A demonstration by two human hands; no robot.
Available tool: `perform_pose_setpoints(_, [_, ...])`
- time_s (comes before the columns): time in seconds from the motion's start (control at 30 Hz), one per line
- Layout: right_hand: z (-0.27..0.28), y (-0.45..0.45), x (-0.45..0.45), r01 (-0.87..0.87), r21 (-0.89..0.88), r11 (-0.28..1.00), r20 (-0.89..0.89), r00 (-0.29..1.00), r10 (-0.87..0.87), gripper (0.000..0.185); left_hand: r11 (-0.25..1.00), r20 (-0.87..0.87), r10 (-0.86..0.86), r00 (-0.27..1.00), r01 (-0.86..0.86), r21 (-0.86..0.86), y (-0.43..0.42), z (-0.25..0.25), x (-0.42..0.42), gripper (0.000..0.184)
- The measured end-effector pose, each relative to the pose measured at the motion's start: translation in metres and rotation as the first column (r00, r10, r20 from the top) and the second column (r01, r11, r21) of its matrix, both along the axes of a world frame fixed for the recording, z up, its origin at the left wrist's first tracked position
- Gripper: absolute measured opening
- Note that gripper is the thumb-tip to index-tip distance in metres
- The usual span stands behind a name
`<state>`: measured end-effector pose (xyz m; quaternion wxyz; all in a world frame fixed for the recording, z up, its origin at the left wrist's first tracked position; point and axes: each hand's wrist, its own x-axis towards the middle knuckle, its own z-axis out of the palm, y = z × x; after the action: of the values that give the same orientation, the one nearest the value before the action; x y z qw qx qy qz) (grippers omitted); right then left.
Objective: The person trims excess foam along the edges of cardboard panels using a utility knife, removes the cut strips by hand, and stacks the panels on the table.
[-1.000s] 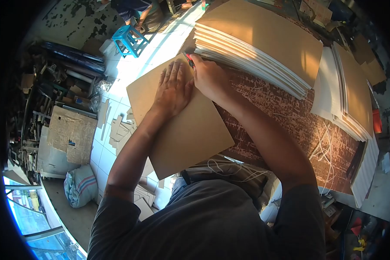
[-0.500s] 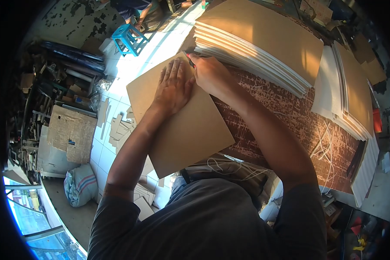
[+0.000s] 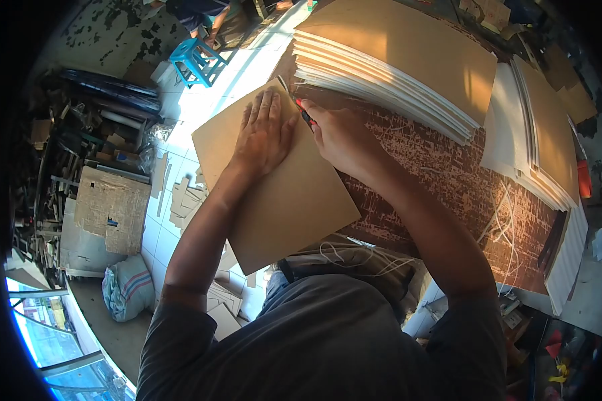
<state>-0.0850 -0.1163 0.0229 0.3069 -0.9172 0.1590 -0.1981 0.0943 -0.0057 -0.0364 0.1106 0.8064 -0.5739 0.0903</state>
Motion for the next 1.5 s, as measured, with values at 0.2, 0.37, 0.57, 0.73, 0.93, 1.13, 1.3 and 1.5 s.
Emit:
perform_pose_setpoints(0.2, [0.001,0.010,-0.018,0.018,0.016,1.000,-0.023,1.000,-0.018,0.046,0.999,-0.001,0.006,1.000,-0.006,-0.032,0.000,-0.001,0.000,0.071])
perform_pose_setpoints(0.37, [-0.001,0.016,-0.032,-0.005,0.004,1.000,0.012,1.000,0.005,0.044,0.999,0.041,-0.011,0.999,0.013,-0.046,0.000,-0.007,0.004,0.070])
perform_pose_setpoints(0.57, [-0.006,0.023,-0.048,0.008,-0.021,1.000,0.070,0.997,-0.006,0.044,1.000,-0.011,0.008,1.000,-0.008,-0.009,0.000,0.000,0.000,0.072])
perform_pose_setpoints(0.73, [0.008,0.026,-0.050,0.048,0.107,0.993,-0.112,0.993,-0.036,0.048,0.994,-0.106,-0.015,0.994,0.026,0.105,-0.002,0.014,0.003,0.091])
perform_pose_setpoints(0.93, [0.001,0.020,-0.049,0.017,0.081,0.997,0.014,1.000,-0.019,0.043,0.924,-0.226,-0.019,0.974,0.103,0.369,-0.004,0.039,0.009,0.135])
perform_pose_setpoints(1.13, [0.004,0.022,-0.052,0.026,0.099,0.995,-0.037,0.999,-0.023,0.042,0.926,-0.220,-0.028,0.975,0.108,0.363,-0.004,0.039,0.008,0.141])
perform_pose_setpoints(1.3, [0.010,0.025,-0.060,0.031,0.120,0.992,-0.073,0.997,-0.022,0.045,0.933,-0.228,-0.034,0.973,0.112,0.342,-0.005,0.036,0.009,0.142])
perform_pose_setpoints(1.5, [0.005,0.033,-0.077,0.017,0.134,0.991,-0.027,1.000,-0.013,0.049,0.932,-0.213,-0.028,0.977,0.103,0.348,-0.005,0.038,0.007,0.142])
